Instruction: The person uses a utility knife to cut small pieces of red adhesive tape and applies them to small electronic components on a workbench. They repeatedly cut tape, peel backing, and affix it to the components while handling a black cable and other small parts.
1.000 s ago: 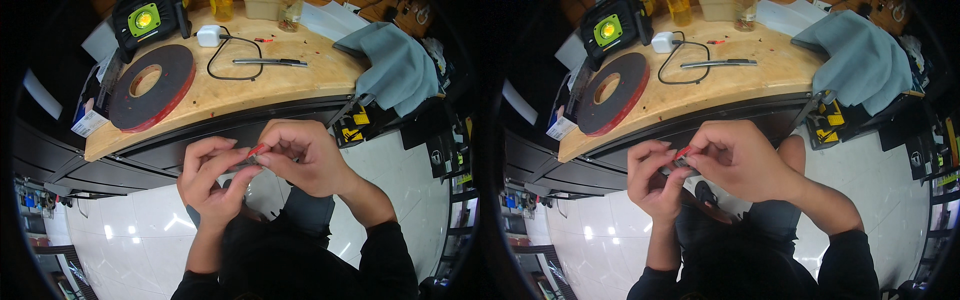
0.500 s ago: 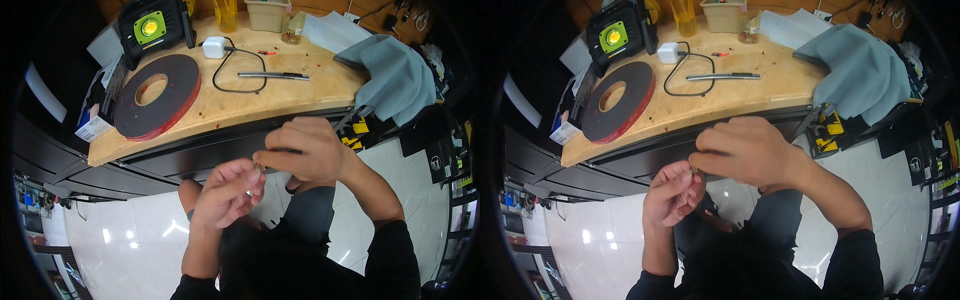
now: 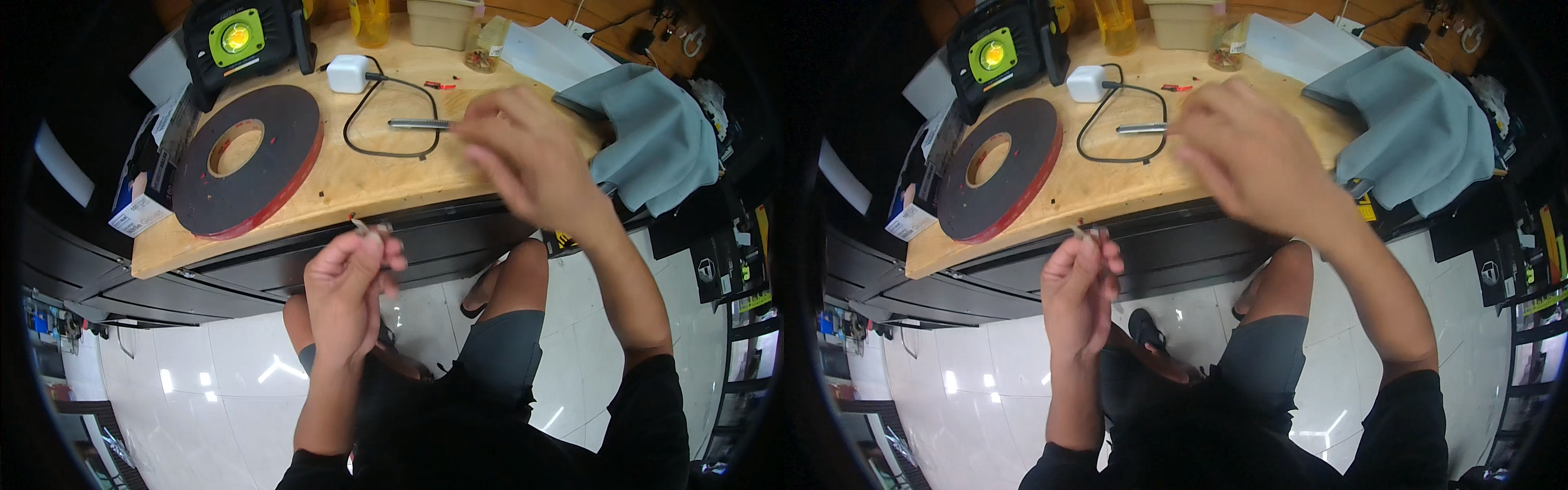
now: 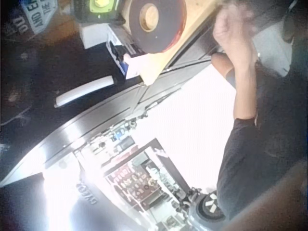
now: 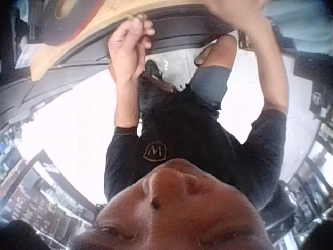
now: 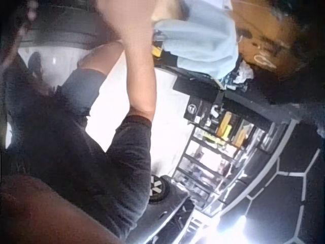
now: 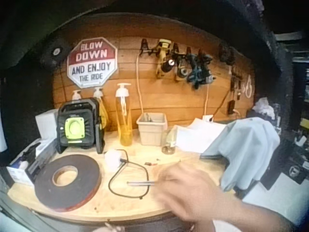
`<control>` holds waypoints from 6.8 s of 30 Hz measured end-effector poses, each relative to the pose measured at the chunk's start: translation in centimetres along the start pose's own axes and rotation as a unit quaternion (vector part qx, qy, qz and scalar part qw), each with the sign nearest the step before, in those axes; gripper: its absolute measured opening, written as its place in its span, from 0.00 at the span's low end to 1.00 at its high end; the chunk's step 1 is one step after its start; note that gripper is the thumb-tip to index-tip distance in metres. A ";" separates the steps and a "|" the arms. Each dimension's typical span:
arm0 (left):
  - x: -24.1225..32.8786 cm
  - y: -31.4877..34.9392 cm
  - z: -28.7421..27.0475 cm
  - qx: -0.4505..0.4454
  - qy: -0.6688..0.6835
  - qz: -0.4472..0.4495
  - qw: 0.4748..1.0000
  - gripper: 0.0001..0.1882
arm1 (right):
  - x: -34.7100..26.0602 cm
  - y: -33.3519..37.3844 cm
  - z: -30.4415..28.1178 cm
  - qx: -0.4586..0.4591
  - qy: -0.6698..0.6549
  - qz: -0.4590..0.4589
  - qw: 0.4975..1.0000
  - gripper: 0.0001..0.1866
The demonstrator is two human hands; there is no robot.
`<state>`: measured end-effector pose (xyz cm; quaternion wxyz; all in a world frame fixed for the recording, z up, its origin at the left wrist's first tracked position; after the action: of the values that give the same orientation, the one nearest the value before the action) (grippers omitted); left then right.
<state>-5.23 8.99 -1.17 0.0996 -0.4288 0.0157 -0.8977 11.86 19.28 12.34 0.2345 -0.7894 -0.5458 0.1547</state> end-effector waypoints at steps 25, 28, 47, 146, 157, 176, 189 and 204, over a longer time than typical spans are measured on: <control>-1.1 -1.0 1.0 0.124 -0.060 0.084 0.987 0.08 | -0.4 1.3 0.5 -0.168 -0.241 0.044 0.955 0.37; -1.0 -1.1 1.0 0.123 -0.064 0.076 0.987 0.08 | -0.4 1.5 0.5 -0.165 -0.249 0.058 0.953 0.37; 0.5 -0.8 0.4 0.097 -0.176 0.051 0.978 0.07 | -2.8 8.5 7.8 0.060 -0.361 0.239 0.900 0.08; 0.1 -0.9 0.9 0.121 -0.253 0.085 0.956 0.10 | -2.8 5.4 6.3 -0.017 -0.132 0.071 0.989 0.15; 0.2 -1.1 1.2 0.123 -0.263 0.116 0.950 0.10 | -2.7 5.4 6.1 -0.026 -0.121 0.058 0.991 0.16; 0.2 -1.0 1.3 0.096 -0.241 0.107 0.960 0.06 | -2.4 7.7 5.0 -0.067 -0.132 0.114 0.982 0.16; 0.3 -1.1 1.2 0.083 -0.169 0.070 0.980 0.07 | -0.7 7.6 -1.0 0.038 -0.244 0.279 0.928 0.05; 6.3 4.5 4.2 -0.045 -0.525 0.387 0.757 0.11 | -6.6 5.4 4.6 -0.025 -0.657 0.318 0.683 0.14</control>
<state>-5.11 3.59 5.84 0.4120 -0.7940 0.1661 -0.4151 11.50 12.41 5.44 -0.2673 -0.6171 -0.2793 0.6854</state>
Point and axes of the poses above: each hand's wrist, its own y-axis away from the middle knuckle, its own z-axis out of the palm, x = y × z, the point moved 7 cm from there along -y, towards the middle knuckle, and after that the axes turned 9 degrees about -x, right-handed, at the moved point
